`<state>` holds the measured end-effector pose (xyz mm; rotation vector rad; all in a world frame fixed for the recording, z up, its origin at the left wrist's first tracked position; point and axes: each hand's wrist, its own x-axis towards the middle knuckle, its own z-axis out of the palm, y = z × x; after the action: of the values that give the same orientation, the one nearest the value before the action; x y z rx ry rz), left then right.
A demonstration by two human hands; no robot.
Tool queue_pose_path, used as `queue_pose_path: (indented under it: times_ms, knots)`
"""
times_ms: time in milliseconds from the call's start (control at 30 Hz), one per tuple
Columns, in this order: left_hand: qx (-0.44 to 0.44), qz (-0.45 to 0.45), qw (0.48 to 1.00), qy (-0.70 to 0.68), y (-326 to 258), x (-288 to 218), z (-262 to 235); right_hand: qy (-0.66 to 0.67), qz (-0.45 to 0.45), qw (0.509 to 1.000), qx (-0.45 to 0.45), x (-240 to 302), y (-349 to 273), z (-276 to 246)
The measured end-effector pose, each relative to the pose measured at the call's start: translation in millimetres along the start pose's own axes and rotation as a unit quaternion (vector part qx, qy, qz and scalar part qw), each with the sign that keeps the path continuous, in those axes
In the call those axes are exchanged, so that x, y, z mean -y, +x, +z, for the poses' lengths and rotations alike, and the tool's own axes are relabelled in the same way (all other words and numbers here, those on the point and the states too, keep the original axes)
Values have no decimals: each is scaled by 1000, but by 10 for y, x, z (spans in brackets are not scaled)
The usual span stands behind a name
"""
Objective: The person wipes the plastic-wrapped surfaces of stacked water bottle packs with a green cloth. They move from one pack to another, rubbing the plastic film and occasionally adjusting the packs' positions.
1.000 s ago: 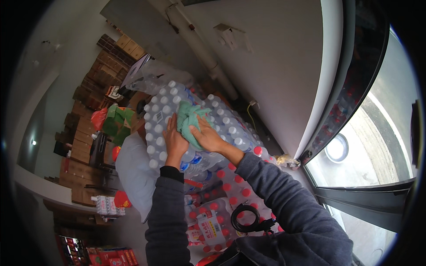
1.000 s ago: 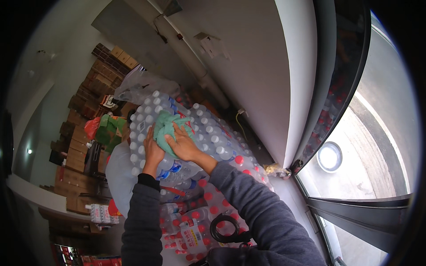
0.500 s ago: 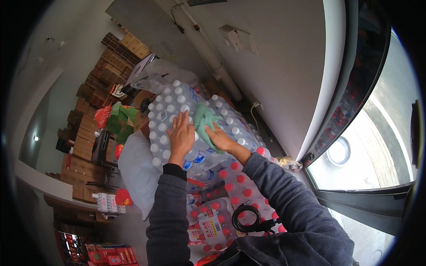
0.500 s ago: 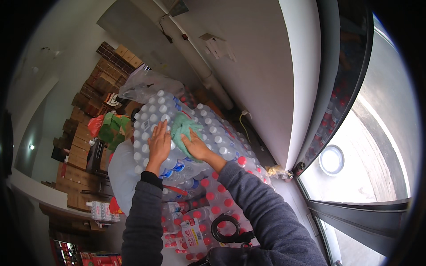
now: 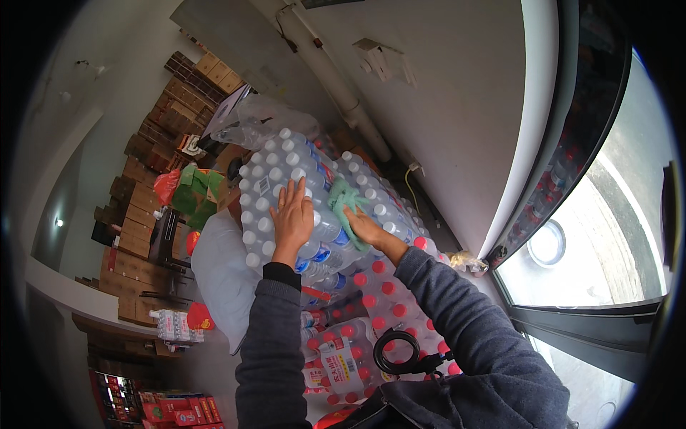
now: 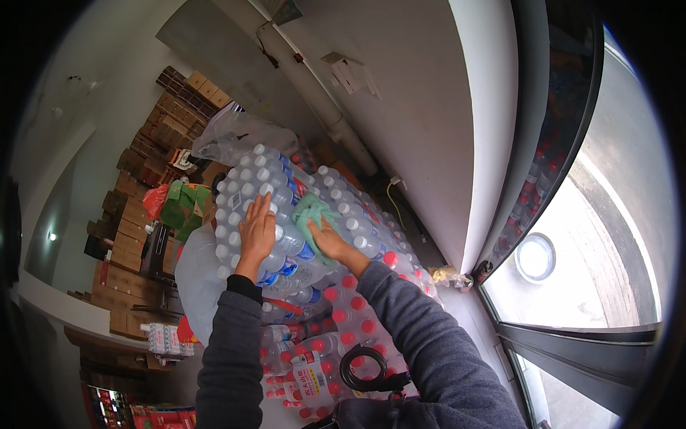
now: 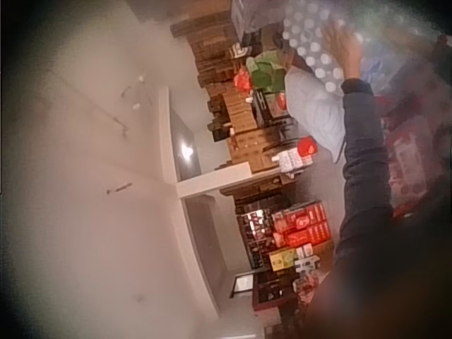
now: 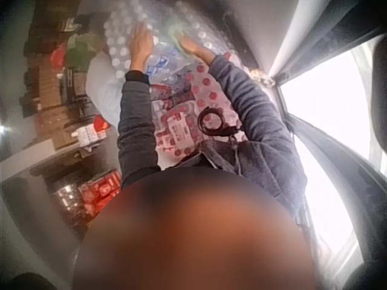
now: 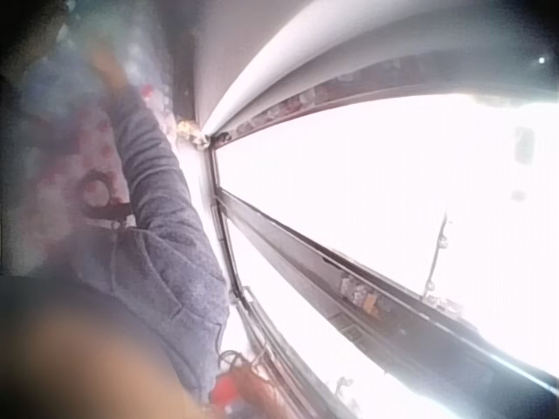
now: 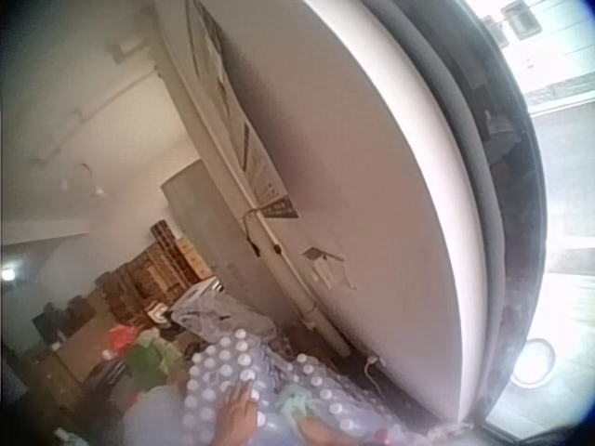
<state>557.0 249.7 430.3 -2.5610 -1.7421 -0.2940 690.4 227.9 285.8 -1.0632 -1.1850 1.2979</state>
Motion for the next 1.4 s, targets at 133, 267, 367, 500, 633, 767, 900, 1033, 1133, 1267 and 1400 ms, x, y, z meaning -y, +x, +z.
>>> queue_pose_path:
  times_ms: [133, 267, 367, 500, 633, 767, 900, 1033, 1133, 1267, 1400]
  knots:
    - [1, 0, 1000, -3, -5, -5, -5, -7, 25, 1000, -5, -17, -57, -22]
    - [-1, -3, 1000, 0, -1, -3, -4, -23, 31, 999, -1, -25, -97, -59]
    - [4, -6, 1000, 4, 5, 0, -4, -14, 28, 999, -8, -106, -71, -52]
    - [4, -3, 1000, -1, 5, -5, -7, -43, 15, 999, -24, -359, 32, -69]
    - [-3, -3, 1000, -9, -2, -11, -4, -100, -3, 994, -53, -620, 115, -86]
    - [-10, -5, 1000, -4, 7, 0, -10, -170, -13, 970, -171, -732, 41, -35]
    - [-11, -6, 1000, -12, 6, 10, -8, -200, -29, 964, -171, -661, 6, -89]
    - [-31, -13, 999, -29, -14, 17, -1, -152, 60, 973, -163, -566, 65, -165]
    - [-41, -19, 999, -22, -24, 8, -3, 129, 144, 956, -219, -520, 165, -264]
    - [-29, -25, 999, -24, -35, -17, -22, 378, 128, 900, -177, -295, 353, -504]
    - [-25, -30, 999, -27, -43, -30, -28, 402, -20, 915, -23, 234, 391, -553]
